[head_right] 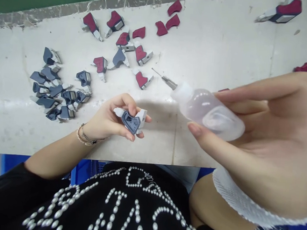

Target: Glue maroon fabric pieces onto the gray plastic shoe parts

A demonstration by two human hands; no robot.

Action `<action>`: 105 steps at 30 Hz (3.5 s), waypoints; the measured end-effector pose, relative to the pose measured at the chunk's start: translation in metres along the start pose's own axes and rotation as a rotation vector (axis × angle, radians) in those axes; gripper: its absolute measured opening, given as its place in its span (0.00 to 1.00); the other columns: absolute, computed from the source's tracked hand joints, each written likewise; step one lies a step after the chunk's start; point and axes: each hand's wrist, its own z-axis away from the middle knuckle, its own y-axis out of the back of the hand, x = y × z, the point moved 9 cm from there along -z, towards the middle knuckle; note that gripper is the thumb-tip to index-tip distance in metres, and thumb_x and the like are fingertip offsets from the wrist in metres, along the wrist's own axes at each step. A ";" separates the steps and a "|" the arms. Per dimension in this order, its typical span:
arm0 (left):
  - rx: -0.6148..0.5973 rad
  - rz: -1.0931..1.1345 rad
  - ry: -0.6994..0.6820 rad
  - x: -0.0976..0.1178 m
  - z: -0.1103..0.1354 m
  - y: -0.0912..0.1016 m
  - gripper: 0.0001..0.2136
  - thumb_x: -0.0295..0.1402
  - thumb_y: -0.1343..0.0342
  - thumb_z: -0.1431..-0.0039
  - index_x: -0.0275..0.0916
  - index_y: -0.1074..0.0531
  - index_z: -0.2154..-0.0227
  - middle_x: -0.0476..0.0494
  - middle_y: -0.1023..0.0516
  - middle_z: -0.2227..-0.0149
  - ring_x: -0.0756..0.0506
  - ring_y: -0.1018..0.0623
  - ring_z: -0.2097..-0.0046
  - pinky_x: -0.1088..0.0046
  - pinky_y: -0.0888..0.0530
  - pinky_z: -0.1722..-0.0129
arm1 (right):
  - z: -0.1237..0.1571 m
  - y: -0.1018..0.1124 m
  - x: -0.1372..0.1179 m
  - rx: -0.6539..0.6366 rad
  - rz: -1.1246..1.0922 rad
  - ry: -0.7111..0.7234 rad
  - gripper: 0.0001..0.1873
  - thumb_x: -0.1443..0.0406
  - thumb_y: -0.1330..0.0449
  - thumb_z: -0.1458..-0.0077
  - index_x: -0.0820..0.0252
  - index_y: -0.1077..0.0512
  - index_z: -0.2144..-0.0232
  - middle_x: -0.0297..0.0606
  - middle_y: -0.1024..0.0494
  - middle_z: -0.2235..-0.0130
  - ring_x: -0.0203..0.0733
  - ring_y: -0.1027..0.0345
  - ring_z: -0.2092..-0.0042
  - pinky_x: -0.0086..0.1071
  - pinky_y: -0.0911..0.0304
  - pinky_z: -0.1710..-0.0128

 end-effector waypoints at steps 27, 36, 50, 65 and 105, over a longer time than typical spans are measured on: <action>0.179 -0.536 -0.173 0.011 0.004 0.000 0.15 0.34 0.29 0.48 0.39 0.29 0.62 0.41 0.19 0.58 0.42 0.16 0.50 0.75 0.14 0.62 | -0.024 -0.026 0.068 -0.259 0.546 -0.124 0.10 0.56 0.36 0.43 0.53 0.24 0.72 0.43 0.20 0.66 0.57 0.28 0.60 0.53 0.35 0.59; 0.294 -0.620 -0.395 0.024 0.010 0.006 0.14 0.30 0.28 0.49 0.41 0.23 0.60 0.42 0.19 0.55 0.45 0.19 0.49 0.73 0.17 0.59 | 0.018 -0.063 -0.005 -0.408 0.214 -0.011 0.10 0.54 0.41 0.36 0.51 0.23 0.64 0.32 0.17 0.66 0.43 0.23 0.67 0.38 0.33 0.70; 0.337 -0.718 -0.590 0.039 0.020 -0.001 0.13 0.29 0.31 0.46 0.42 0.25 0.58 0.44 0.21 0.59 0.47 0.20 0.56 0.72 0.19 0.59 | 0.012 -0.078 -0.026 -0.370 0.032 -0.014 0.07 0.58 0.39 0.37 0.52 0.27 0.66 0.32 0.19 0.66 0.42 0.23 0.65 0.35 0.30 0.68; 0.294 -0.810 -0.733 0.049 0.025 -0.009 0.17 0.34 0.27 0.50 0.42 0.24 0.58 0.44 0.21 0.61 0.47 0.20 0.58 0.71 0.19 0.60 | 0.010 -0.085 -0.008 -0.445 -0.032 -0.175 0.12 0.54 0.37 0.41 0.53 0.28 0.71 0.32 0.22 0.71 0.42 0.28 0.69 0.35 0.34 0.72; 0.193 -0.616 -0.155 0.022 0.010 0.002 0.09 0.34 0.30 0.45 0.38 0.22 0.65 0.47 0.15 0.65 0.50 0.17 0.65 0.76 0.19 0.64 | 0.022 -0.103 -0.040 -0.470 0.352 0.404 0.14 0.63 0.53 0.28 0.66 0.30 0.58 0.42 0.25 0.65 0.43 0.30 0.65 0.36 0.37 0.67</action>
